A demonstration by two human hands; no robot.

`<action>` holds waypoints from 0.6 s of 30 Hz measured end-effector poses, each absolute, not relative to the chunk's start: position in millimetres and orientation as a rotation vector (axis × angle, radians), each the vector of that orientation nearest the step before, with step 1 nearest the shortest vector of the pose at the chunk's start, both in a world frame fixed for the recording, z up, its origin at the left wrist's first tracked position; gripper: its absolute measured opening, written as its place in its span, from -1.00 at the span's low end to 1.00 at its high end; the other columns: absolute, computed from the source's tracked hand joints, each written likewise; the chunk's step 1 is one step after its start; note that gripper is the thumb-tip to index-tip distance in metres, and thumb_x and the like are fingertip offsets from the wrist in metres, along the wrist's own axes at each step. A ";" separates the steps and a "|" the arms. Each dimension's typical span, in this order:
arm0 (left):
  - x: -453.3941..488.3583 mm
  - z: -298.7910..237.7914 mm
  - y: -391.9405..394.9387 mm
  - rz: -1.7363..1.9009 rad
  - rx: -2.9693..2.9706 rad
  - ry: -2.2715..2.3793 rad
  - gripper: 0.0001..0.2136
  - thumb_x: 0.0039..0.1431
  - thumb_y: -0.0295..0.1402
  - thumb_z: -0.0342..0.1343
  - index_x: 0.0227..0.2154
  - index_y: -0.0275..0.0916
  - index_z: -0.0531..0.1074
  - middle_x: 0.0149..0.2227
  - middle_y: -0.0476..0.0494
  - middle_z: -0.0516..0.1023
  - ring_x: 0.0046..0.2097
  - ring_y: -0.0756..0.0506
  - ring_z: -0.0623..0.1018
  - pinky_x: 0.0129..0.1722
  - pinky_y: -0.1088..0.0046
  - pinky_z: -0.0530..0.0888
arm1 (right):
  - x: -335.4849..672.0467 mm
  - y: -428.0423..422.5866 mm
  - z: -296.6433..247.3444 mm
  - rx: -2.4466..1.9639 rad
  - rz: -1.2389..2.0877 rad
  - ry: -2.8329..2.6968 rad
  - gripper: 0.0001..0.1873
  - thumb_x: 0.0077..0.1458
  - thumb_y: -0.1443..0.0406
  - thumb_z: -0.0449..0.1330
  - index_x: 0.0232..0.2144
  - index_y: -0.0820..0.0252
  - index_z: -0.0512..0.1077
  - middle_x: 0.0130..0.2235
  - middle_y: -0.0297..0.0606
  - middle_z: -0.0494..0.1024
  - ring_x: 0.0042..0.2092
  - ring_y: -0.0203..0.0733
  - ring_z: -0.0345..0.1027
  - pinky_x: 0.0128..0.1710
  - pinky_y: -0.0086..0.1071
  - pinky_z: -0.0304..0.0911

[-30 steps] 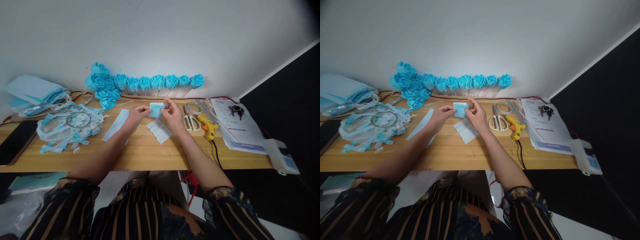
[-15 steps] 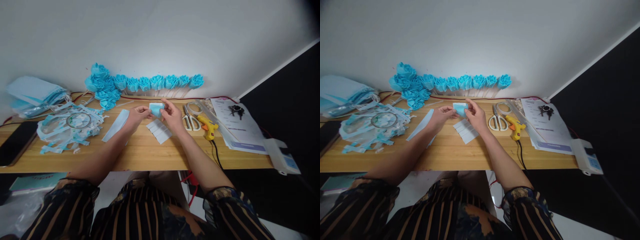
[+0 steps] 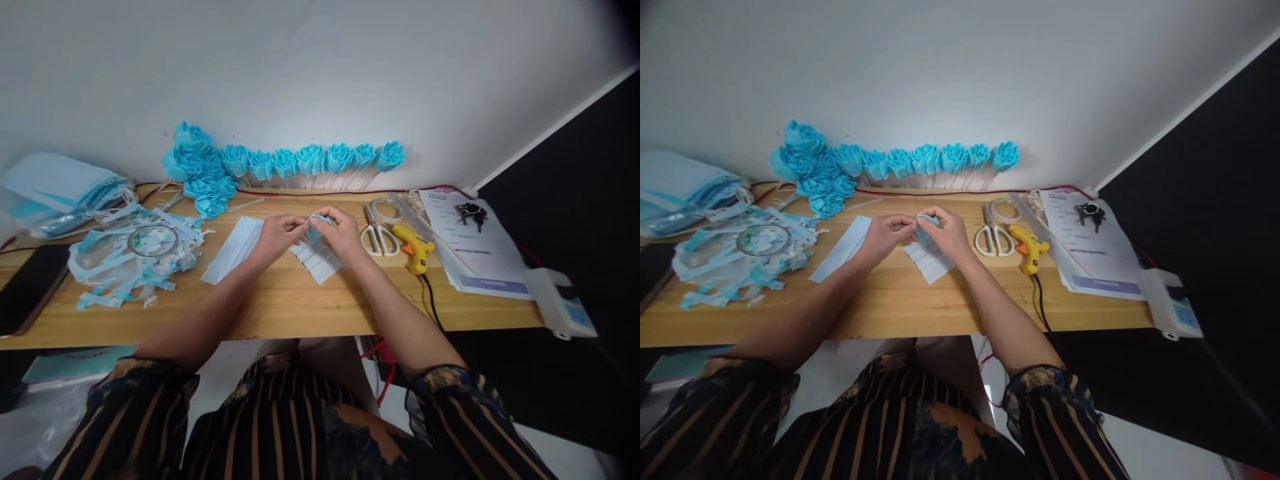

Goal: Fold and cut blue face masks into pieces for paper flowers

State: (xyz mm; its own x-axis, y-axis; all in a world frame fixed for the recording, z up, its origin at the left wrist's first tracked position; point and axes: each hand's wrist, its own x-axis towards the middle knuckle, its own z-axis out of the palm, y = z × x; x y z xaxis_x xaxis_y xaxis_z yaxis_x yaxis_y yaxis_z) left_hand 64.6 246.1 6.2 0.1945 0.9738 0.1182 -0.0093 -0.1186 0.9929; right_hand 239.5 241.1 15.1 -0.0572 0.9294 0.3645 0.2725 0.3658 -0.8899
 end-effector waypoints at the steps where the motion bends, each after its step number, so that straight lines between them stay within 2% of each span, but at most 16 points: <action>1: 63.9 6.7 246.1 1.143 1.399 1.011 -0.70 -0.11 -0.11 0.41 -0.45 -0.25 0.60 -0.57 -0.05 0.56 -0.52 -0.02 0.49 -0.49 0.47 0.40 | 239.1 241.8 14.4 -1.109 0.763 -1.554 -0.76 0.06 0.09 0.31 -0.37 0.13 0.58 -0.32 -0.30 0.65 -0.22 -0.12 0.48 -0.12 -0.24 0.37; 6: 61.4 6.9 248.7 1.183 1.465 1.022 -0.76 -0.09 -0.14 0.38 -0.49 -0.22 0.60 -0.47 -0.06 0.61 -0.47 -0.01 0.46 -0.44 0.45 0.37 | 240.2 243.8 14.3 -1.077 0.751 -1.475 -0.75 0.05 0.08 0.32 -0.38 0.14 0.57 -0.35 -0.33 0.63 -0.28 -0.17 0.44 -0.18 -0.28 0.35; 13: 61.2 2.2 251.8 1.181 1.521 1.054 -0.79 -0.03 -0.17 0.31 -0.51 -0.23 0.61 -0.47 -0.07 0.60 -0.43 -0.03 0.46 -0.41 0.44 0.35 | 241.2 245.3 12.9 -1.079 0.763 -1.431 -0.73 0.04 0.05 0.32 -0.40 0.13 0.56 -0.38 -0.34 0.61 -0.31 -0.18 0.42 -0.21 -0.29 0.35; 18: 60.8 4.1 250.9 1.195 1.555 1.020 -0.73 -0.06 -0.14 0.33 -0.38 -0.23 0.63 -0.37 -0.10 0.63 -0.35 -0.06 0.50 -0.32 0.42 0.40 | 238.3 241.1 14.3 -1.101 0.701 -1.509 -0.75 0.06 0.07 0.32 -0.39 0.12 0.58 -0.36 -0.32 0.63 -0.29 -0.15 0.45 -0.21 -0.27 0.37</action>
State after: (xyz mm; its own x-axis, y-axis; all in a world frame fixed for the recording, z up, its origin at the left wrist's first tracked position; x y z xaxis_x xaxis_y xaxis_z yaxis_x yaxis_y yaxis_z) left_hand 60.8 250.9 4.1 0.1935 0.9521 0.2368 0.0844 -0.2566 0.9628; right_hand 238.3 241.1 14.3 0.0183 0.9095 0.4152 0.2687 0.3955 -0.8783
